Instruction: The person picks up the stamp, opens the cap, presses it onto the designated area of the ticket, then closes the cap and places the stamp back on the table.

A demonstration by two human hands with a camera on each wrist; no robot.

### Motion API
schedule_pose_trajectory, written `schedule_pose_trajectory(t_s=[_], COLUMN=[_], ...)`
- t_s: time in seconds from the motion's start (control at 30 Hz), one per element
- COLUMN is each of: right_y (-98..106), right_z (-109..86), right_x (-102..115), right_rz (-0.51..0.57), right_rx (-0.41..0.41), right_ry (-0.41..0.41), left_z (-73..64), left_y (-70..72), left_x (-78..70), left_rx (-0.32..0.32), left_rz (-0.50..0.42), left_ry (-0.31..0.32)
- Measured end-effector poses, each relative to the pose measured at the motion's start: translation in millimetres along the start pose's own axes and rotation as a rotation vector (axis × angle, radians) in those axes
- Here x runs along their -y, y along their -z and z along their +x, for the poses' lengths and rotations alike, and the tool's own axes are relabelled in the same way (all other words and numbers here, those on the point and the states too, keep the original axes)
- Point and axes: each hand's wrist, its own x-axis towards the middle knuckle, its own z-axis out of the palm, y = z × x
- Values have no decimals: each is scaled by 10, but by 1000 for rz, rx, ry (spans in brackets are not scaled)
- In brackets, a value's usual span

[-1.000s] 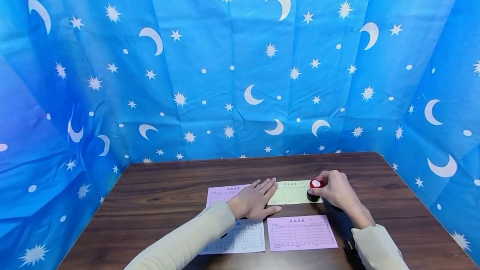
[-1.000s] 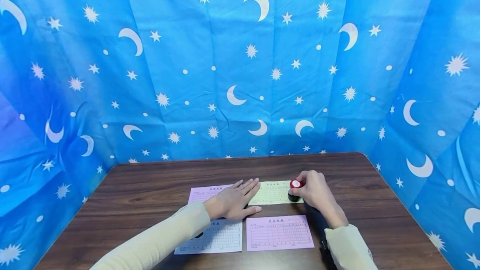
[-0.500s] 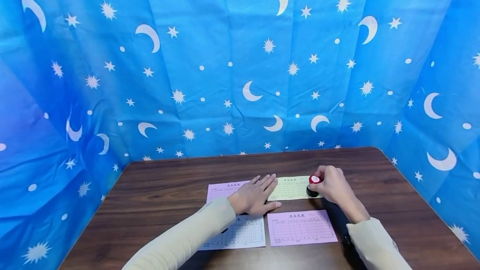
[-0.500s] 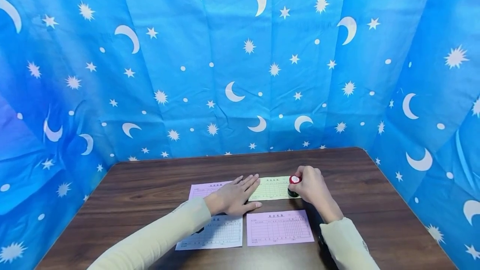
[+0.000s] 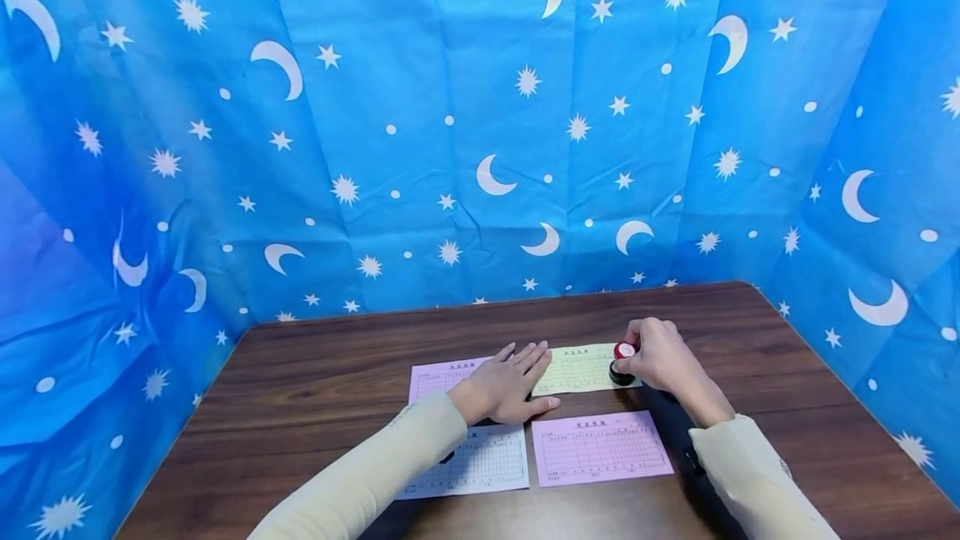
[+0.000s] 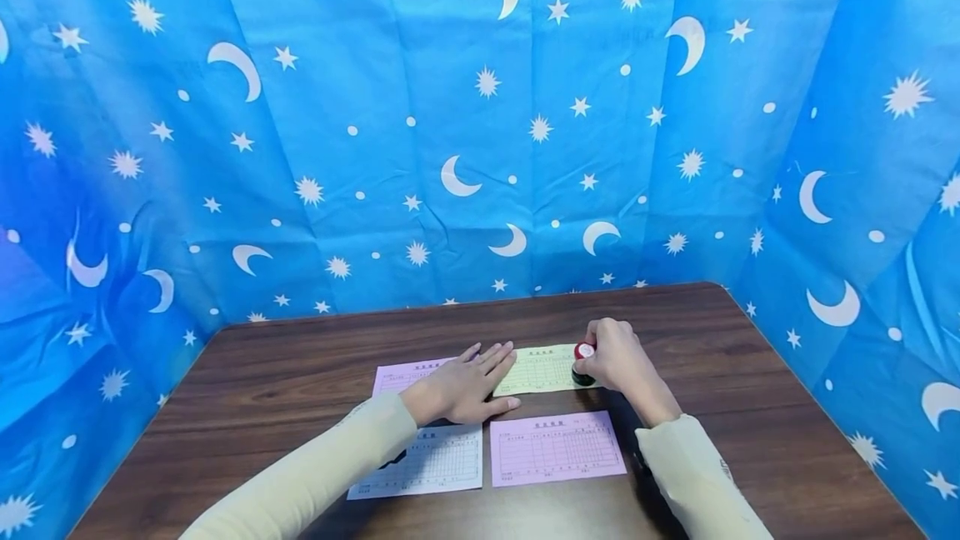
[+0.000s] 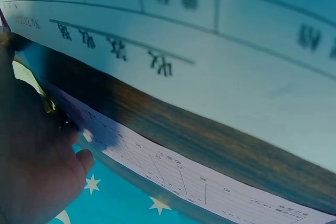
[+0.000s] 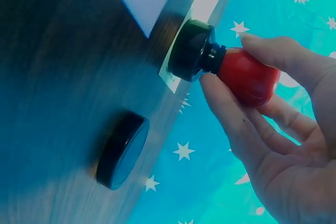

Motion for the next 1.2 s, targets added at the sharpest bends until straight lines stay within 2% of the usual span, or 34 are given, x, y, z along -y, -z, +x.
schedule_pose_trajectory(t_s=[0.17, 0.43, 0.6, 0.9, 1.03, 1.2], right_y=[-9, 4, 40, -20, 102, 407], right_z=[15, 25, 37, 31, 40, -2], right_x=[12, 90, 112, 115, 113, 90], right_rz=[-11, -55, -86, -115, -105, -48], right_rx=[10, 64, 70, 51, 68, 52], right_ry=[9, -26, -33, -28, -33, -13], left_z=[-4, -21, 19, -43, -26, -25], left_y=[-4, -16, -10, -37, -22, -24], left_x=[5, 0, 11, 32, 36, 21], left_rx=[-6, -6, -13, -11, -18, -17], left_rz=[-14, -31, -26, -29, -25, -33], left_ry=[-6, -7, -13, -9, -10, -7])
